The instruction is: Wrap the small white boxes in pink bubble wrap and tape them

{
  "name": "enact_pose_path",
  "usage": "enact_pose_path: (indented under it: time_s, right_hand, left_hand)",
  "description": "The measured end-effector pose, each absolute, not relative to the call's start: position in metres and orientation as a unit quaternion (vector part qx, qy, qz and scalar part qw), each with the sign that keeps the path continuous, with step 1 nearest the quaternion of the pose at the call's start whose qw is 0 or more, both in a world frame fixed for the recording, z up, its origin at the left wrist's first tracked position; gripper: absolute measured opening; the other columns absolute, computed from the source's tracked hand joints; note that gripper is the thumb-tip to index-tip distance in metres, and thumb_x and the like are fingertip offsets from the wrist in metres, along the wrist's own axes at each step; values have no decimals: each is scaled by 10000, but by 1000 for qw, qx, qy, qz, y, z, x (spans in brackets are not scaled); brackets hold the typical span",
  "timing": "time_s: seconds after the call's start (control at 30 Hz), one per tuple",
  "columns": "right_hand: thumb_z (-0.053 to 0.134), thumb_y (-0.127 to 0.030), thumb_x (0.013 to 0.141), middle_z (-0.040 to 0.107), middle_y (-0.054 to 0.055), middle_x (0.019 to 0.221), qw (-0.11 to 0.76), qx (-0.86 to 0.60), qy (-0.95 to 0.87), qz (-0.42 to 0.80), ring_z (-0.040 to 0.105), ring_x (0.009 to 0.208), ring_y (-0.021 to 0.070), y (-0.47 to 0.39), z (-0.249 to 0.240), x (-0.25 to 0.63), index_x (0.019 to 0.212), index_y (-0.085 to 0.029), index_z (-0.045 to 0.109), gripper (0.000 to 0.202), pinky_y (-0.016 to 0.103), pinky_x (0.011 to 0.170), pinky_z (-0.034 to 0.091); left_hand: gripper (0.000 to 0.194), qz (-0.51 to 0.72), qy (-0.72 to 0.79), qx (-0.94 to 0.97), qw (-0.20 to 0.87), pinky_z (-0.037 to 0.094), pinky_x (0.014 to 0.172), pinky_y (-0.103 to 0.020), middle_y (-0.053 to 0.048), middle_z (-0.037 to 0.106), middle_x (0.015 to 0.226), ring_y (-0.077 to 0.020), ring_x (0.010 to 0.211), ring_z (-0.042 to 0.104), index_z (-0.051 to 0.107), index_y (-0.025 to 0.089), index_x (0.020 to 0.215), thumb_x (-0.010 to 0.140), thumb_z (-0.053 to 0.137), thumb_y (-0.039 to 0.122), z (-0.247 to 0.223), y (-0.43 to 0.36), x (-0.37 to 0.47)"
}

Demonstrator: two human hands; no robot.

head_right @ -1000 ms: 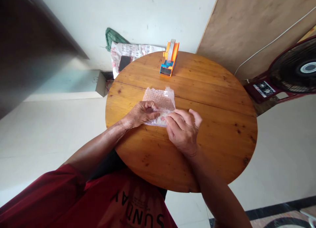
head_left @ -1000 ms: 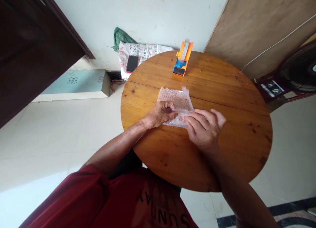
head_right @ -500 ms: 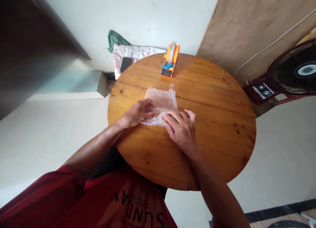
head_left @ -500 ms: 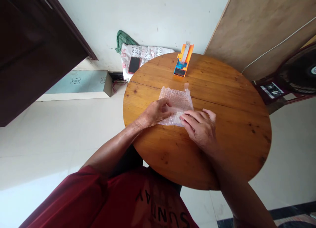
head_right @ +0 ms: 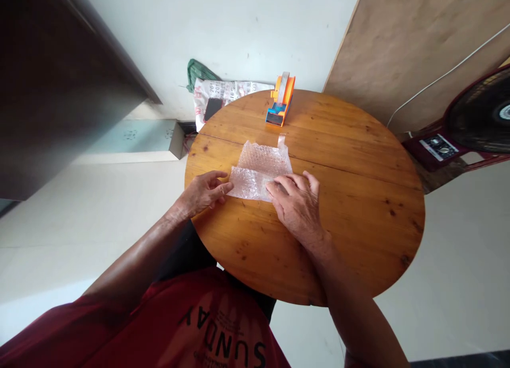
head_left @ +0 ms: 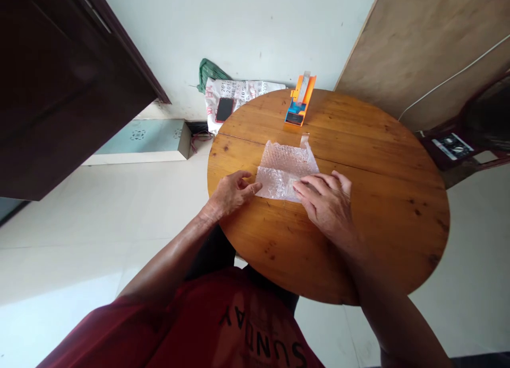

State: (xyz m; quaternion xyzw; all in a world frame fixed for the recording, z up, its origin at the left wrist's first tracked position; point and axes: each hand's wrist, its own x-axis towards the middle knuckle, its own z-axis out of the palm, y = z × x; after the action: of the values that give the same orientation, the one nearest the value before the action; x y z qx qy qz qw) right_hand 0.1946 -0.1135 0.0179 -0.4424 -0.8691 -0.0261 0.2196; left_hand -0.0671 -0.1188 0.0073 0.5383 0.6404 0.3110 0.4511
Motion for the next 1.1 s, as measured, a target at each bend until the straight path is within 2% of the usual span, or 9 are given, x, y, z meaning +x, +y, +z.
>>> enact_pose_path:
  time_s: [0.07, 0.17, 0.33, 0.43, 0.57, 0.73, 0.8, 0.87, 1.1]
  right_hand:
    - [537, -255, 985, 740, 22, 1128, 215, -442, -870, -33, 580, 1109, 254, -114, 19, 194, 1098, -316, 711, 216, 522, 1102, 266]
    - [531, -252, 985, 739, 24, 1107, 212, -442, -871, -35, 573, 1102, 258, -114, 20, 192, 1084, -322, 714, 220, 525, 1099, 267]
    - [521, -247, 984, 733, 31, 1092, 207, -443, -872, -34, 562, 1092, 261, -114, 21, 192, 1093, -317, 711, 230, 528, 1100, 265]
    - [519, -258, 989, 730, 33, 1084, 206, -442, -872, -40, 562, 1081, 258, -115, 22, 192, 1086, -312, 711, 222, 525, 1104, 262]
    - [536, -266, 982, 723, 34, 1092, 202, -436, -876, -49, 552, 1084, 254, -116, 20, 191, 1088, -301, 707, 205, 518, 1114, 245]
    - [558, -275, 966, 714, 33, 1103, 203, -430, -878, -62, 533, 1099, 255, -116, 17, 191, 1095, -287, 700, 191, 518, 1128, 212]
    - [555, -271, 967, 710, 34, 1102, 198, -429, -879, -64, 527, 1106, 256, -116, 17, 190, 1093, -285, 698, 192, 517, 1130, 210]
    - [554, -269, 967, 707, 36, 1101, 193, -428, -880, -67, 525, 1109, 259, -116, 17, 190, 1093, -284, 697, 191, 520, 1130, 212]
    - [569, -255, 961, 705, 41, 1099, 193, -430, -879, -73, 530, 1117, 261, -117, 20, 188, 1075, -284, 704, 178, 535, 1140, 216]
  left_hand:
    - [571, 295, 643, 515, 485, 372, 453, -241, -3, 624, 615, -140, 502, 567, 614, 130, 1149, 777, 722, 549, 7, -116, -61]
    - [434, 297, 628, 519, 499, 323, 425, -227, 10, 593, 582, -116, 456, 520, 660, 140, 1000, 784, 718, 511, 4, -107, -51]
    - [226, 329, 628, 536, 459, 325, 467, -201, 49, 529, 576, -80, 486, 465, 682, 128, 883, 748, 708, 307, -4, -91, -39]
    - [336, 325, 643, 545, 429, 294, 470, -191, 82, 468, 541, -70, 484, 415, 679, 97, 1030, 712, 703, 204, -5, -88, -39]
    - [534, 331, 658, 512, 443, 303, 469, -183, 88, 493, 556, -73, 485, 432, 598, 66, 1219, 707, 703, 177, 0, -94, -40]
    - [256, 331, 628, 479, 516, 280, 425, -181, 45, 565, 622, -58, 454, 435, 665, 95, 972, 744, 625, 205, 9, -98, -41]
    - [142, 318, 617, 484, 533, 267, 408, -189, 46, 534, 581, -55, 428, 402, 650, 110, 801, 756, 597, 234, 9, -97, -41]
    - [140, 317, 617, 490, 528, 254, 404, -194, 60, 473, 524, -56, 411, 373, 596, 136, 686, 753, 590, 259, 7, -95, -41]
    - [96, 365, 614, 516, 473, 290, 479, -181, 61, 486, 576, -50, 497, 399, 527, 157, 646, 715, 568, 209, 21, -93, -20]
